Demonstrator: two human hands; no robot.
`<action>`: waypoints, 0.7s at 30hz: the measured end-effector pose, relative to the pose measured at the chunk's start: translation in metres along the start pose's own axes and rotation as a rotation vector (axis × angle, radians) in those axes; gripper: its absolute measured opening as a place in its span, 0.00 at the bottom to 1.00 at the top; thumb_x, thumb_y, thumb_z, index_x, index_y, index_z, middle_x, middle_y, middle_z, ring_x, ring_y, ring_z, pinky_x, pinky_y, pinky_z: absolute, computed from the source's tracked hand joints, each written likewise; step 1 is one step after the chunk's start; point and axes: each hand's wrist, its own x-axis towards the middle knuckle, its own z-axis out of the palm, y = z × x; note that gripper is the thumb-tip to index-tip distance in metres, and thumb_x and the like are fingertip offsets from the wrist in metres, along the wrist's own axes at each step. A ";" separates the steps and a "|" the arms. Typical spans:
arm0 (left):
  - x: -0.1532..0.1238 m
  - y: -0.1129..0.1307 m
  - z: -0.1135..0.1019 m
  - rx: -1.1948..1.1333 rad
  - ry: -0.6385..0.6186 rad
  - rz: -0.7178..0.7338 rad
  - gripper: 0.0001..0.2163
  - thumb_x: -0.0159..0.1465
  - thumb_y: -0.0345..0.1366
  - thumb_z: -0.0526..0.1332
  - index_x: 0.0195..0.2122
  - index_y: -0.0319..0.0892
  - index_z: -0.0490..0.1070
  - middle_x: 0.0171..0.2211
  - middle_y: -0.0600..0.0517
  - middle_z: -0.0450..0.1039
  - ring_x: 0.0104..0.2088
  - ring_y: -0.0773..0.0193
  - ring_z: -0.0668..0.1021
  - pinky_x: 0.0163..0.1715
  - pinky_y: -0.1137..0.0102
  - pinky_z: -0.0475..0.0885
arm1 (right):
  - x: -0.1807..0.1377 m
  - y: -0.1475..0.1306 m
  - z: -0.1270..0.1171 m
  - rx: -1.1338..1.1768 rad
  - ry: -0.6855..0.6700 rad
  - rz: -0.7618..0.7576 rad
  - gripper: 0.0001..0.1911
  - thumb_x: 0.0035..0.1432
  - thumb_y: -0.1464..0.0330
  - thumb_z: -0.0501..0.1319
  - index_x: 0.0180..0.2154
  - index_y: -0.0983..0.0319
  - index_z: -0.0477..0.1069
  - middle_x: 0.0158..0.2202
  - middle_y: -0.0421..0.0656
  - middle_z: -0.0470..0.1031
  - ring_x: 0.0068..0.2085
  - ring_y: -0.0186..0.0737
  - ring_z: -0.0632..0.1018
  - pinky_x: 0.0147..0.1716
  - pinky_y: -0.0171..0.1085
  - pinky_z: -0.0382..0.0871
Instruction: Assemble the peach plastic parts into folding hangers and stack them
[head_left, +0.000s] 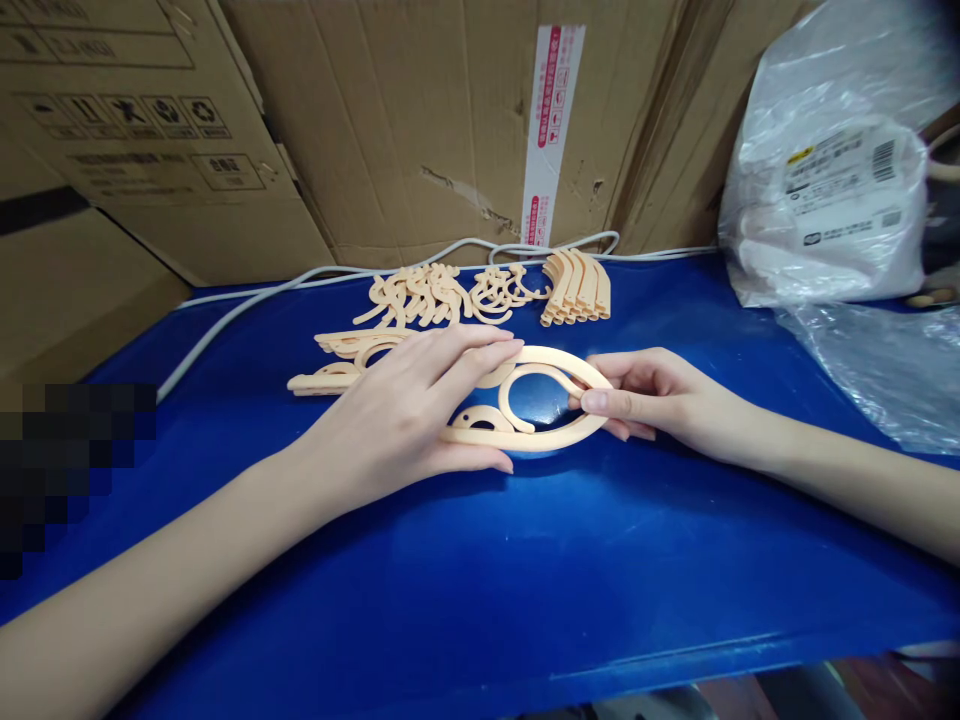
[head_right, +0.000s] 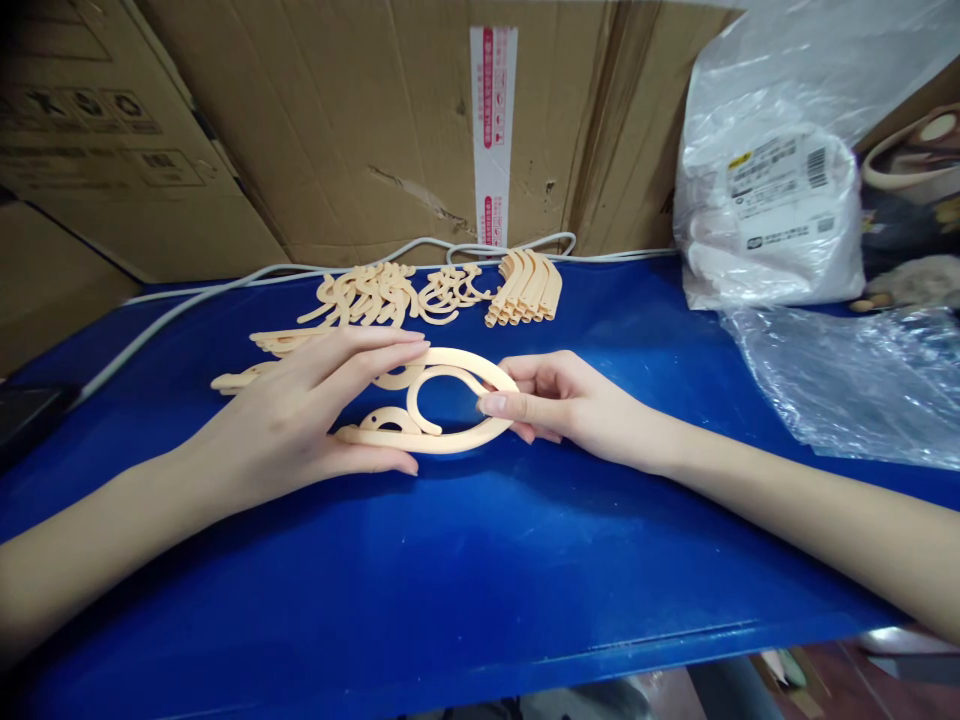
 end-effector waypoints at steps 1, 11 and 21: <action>0.000 0.000 0.000 0.001 0.002 0.003 0.32 0.65 0.53 0.62 0.62 0.35 0.60 0.58 0.36 0.68 0.59 0.49 0.73 0.59 0.57 0.69 | 0.000 0.000 0.000 0.000 -0.001 -0.001 0.22 0.60 0.51 0.64 0.28 0.62 0.67 0.20 0.34 0.64 0.21 0.27 0.61 0.18 0.34 0.48; -0.001 0.002 0.000 -0.007 -0.003 -0.001 0.33 0.65 0.52 0.63 0.62 0.33 0.60 0.58 0.35 0.69 0.59 0.48 0.73 0.59 0.58 0.70 | -0.001 0.000 0.003 -0.004 0.023 -0.002 0.21 0.59 0.52 0.65 0.26 0.62 0.66 0.20 0.34 0.65 0.20 0.27 0.62 0.18 0.33 0.51; 0.001 0.003 -0.001 0.026 -0.004 0.000 0.30 0.66 0.50 0.64 0.61 0.33 0.62 0.56 0.36 0.71 0.58 0.47 0.74 0.58 0.56 0.70 | -0.001 0.000 0.003 -0.003 0.015 -0.016 0.21 0.60 0.52 0.65 0.27 0.62 0.66 0.20 0.34 0.66 0.19 0.27 0.62 0.18 0.33 0.50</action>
